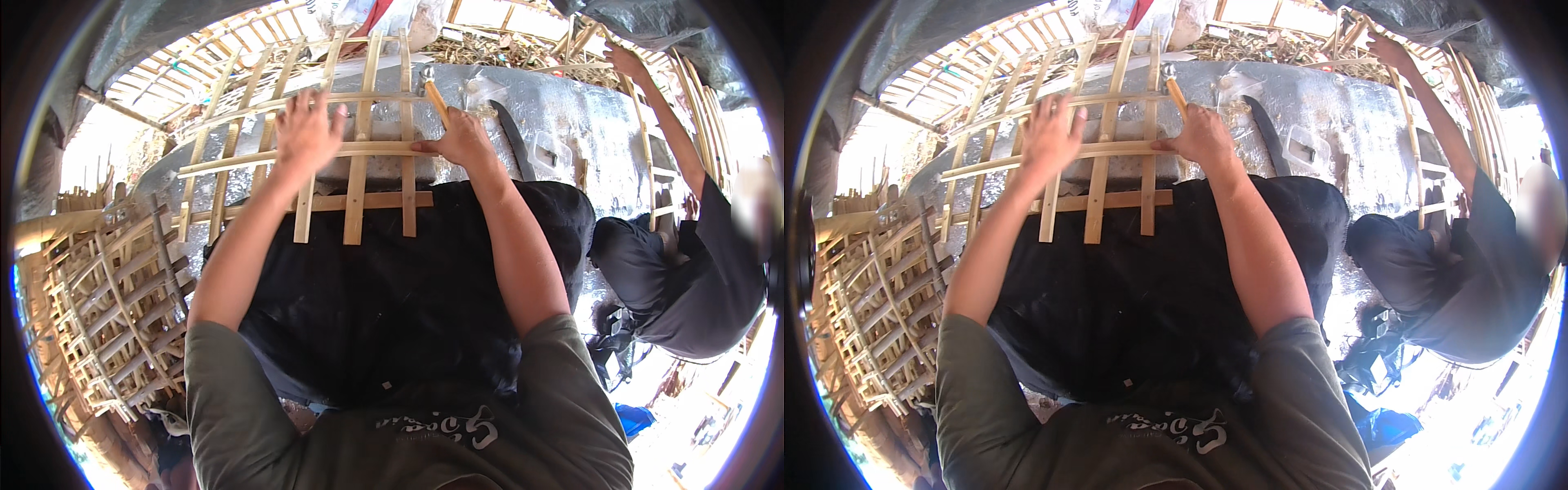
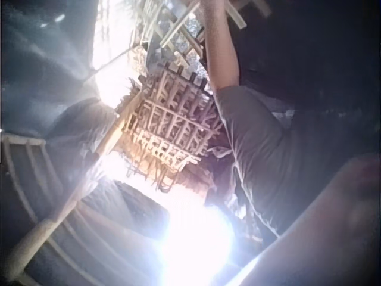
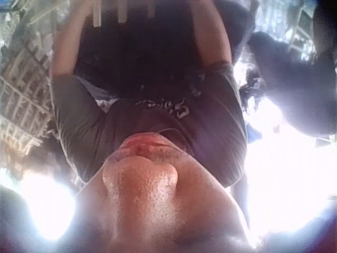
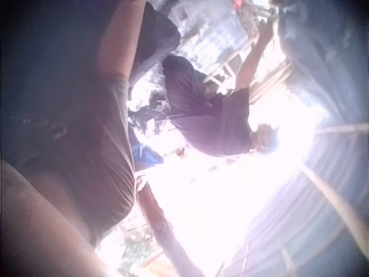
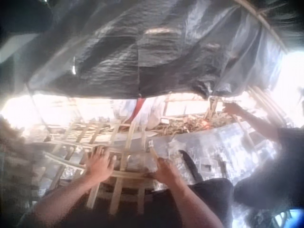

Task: The person assembles a small wooden frame by hand, positioning thin wooden slats and securing them with a hammer. The person repeatedly adjusts the slats and hammers them into place on a black cloth-covered surface.

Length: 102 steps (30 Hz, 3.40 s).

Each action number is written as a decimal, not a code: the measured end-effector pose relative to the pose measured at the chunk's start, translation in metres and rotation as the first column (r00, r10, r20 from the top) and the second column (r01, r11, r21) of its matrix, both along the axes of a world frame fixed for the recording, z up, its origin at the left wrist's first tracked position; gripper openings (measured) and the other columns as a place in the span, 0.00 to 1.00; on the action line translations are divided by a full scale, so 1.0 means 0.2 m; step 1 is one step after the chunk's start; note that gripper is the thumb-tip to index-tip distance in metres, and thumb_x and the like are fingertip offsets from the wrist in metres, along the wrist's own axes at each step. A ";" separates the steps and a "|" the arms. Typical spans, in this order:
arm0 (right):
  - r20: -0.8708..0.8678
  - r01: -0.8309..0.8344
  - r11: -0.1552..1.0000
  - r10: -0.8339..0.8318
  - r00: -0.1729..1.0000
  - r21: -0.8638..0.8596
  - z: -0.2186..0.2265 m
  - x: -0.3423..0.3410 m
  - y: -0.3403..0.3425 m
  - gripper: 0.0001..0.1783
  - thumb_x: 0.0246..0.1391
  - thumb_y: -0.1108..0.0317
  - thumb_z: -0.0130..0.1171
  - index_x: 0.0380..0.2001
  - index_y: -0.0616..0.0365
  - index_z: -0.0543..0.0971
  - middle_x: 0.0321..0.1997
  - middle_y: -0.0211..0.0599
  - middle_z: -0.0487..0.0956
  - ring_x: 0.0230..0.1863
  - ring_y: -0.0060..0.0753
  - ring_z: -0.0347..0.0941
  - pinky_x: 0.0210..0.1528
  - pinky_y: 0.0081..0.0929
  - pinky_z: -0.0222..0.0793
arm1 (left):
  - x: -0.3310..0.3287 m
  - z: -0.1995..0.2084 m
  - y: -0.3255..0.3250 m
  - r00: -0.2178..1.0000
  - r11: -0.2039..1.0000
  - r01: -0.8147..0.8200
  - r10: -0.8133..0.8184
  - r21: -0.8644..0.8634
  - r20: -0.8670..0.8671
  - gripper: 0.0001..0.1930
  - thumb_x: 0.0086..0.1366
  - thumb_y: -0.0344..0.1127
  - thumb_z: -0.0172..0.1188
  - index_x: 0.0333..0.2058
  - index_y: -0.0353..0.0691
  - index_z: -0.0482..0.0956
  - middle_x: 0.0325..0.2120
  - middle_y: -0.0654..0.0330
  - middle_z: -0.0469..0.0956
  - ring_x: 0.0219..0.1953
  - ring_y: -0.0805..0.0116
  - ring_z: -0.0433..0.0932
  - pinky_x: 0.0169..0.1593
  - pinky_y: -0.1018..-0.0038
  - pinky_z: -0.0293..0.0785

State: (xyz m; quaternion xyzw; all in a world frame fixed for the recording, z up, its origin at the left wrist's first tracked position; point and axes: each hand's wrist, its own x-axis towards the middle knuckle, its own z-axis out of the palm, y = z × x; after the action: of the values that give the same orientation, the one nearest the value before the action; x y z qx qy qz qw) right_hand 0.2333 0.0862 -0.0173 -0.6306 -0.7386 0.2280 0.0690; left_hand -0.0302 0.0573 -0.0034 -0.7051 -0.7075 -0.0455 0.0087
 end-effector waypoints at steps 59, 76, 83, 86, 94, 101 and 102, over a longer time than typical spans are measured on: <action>0.078 -0.021 0.993 0.030 0.996 -0.119 0.06 -0.04 -0.02 0.55 0.37 0.33 0.73 0.60 0.62 0.68 0.60 0.50 0.72 0.62 0.47 0.70 0.62 0.39 0.71 | -0.53 0.82 -1.30 0.903 0.883 -0.429 0.414 0.192 0.116 0.24 0.69 0.52 0.56 0.50 0.35 0.72 0.41 0.44 0.77 0.46 0.46 0.77 0.47 0.51 0.71; 0.065 -0.005 0.997 0.010 0.998 -0.081 0.02 -0.06 -0.01 0.56 0.35 0.32 0.73 0.60 0.62 0.70 0.59 0.50 0.74 0.62 0.48 0.71 0.62 0.39 0.70 | -0.88 0.12 -2.03 0.939 0.947 -0.238 0.168 0.216 0.298 0.15 0.68 0.25 0.48 0.46 0.16 0.72 0.23 0.33 0.76 0.25 0.35 0.77 0.29 0.52 0.72; 0.036 -0.005 1.000 0.005 0.999 -0.020 -0.02 -0.06 -0.01 0.60 0.30 0.30 0.74 0.57 0.69 0.71 0.53 0.55 0.78 0.58 0.51 0.74 0.60 0.39 0.72 | -1.19 0.41 -1.56 0.847 0.822 -0.364 0.097 0.437 0.523 0.23 0.74 0.50 0.40 0.33 0.35 0.72 0.17 0.62 0.64 0.17 0.72 0.58 0.22 0.72 0.52; 0.041 -0.002 0.999 0.004 0.999 -0.044 0.00 -0.03 -0.01 0.59 0.30 0.31 0.75 0.56 0.70 0.72 0.53 0.55 0.78 0.57 0.51 0.75 0.59 0.40 0.72 | -1.00 0.63 -1.14 0.939 0.866 -0.318 0.232 0.385 0.255 0.19 0.74 0.47 0.47 0.44 0.37 0.77 0.34 0.54 0.81 0.32 0.64 0.79 0.35 0.67 0.74; 0.048 -0.043 0.999 0.045 0.998 -0.024 0.02 -0.07 -0.01 0.54 0.33 0.34 0.75 0.54 0.66 0.73 0.52 0.54 0.78 0.57 0.50 0.75 0.57 0.40 0.74 | -0.31 0.46 -0.34 0.995 0.443 -0.088 -0.006 -0.892 -0.102 0.49 0.57 0.77 0.52 0.54 0.29 0.74 0.53 0.41 0.76 0.58 0.51 0.74 0.60 0.63 0.71; 0.025 -0.013 1.000 0.013 1.000 -0.007 0.04 -0.07 -0.03 0.53 0.32 0.36 0.77 0.54 0.65 0.73 0.52 0.56 0.78 0.56 0.52 0.75 0.57 0.41 0.74 | -0.05 0.18 -0.45 0.957 0.567 -0.257 0.037 -0.783 -0.288 0.70 0.41 0.88 0.52 0.71 0.35 0.49 0.74 0.49 0.36 0.75 0.51 0.39 0.71 0.38 0.33; 0.028 -0.024 0.999 0.024 0.999 -0.022 0.06 -0.07 -0.03 0.53 0.33 0.37 0.77 0.54 0.65 0.73 0.52 0.55 0.78 0.57 0.52 0.75 0.57 0.41 0.74 | -0.07 0.16 -0.47 0.961 0.551 -0.270 0.104 -0.790 -0.256 0.72 0.41 0.88 0.52 0.71 0.35 0.45 0.74 0.49 0.36 0.75 0.51 0.39 0.72 0.40 0.33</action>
State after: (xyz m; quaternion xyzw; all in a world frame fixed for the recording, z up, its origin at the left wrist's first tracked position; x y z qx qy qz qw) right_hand 0.2195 0.0804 -0.0060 -0.6257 -0.7446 0.2276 0.0490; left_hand -0.0434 -0.0362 0.0296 -0.5503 -0.7152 0.3512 -0.2495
